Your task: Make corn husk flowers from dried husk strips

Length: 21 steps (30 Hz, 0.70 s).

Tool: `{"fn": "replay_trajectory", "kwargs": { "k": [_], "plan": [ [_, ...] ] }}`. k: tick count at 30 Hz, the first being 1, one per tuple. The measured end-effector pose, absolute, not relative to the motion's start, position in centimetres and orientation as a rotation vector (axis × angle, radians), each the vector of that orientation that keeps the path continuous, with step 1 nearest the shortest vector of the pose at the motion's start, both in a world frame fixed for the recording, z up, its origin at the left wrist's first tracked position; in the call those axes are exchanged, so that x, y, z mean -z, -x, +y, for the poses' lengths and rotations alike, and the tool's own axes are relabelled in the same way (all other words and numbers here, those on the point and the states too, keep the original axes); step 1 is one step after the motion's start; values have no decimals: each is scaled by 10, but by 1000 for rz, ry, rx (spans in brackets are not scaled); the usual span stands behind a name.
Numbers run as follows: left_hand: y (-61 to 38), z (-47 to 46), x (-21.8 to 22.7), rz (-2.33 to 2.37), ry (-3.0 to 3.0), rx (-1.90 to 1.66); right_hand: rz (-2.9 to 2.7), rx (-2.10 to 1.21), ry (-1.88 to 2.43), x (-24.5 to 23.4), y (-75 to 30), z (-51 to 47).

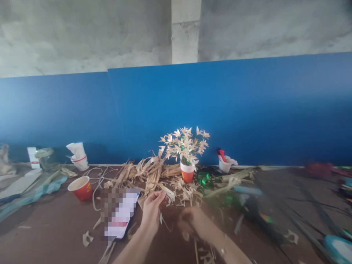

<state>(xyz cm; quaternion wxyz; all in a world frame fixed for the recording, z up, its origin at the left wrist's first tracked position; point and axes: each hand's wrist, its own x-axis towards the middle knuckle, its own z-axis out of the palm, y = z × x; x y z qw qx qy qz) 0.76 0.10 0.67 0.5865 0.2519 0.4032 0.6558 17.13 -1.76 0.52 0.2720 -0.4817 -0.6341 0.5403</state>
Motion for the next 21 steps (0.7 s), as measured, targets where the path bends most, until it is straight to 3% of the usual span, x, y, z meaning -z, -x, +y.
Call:
{"fn": "replay_trajectory", "kwargs": {
  "k": [14, 21],
  "plan": [
    [12, 13, -5, 1086, -720, -1521, -1524, -1809, 1204, 25, -186, -5],
    [15, 13, -3, 1047, -801, -1399, -1540, -1773, 1264, 24, -186, -6]
  ]
}}
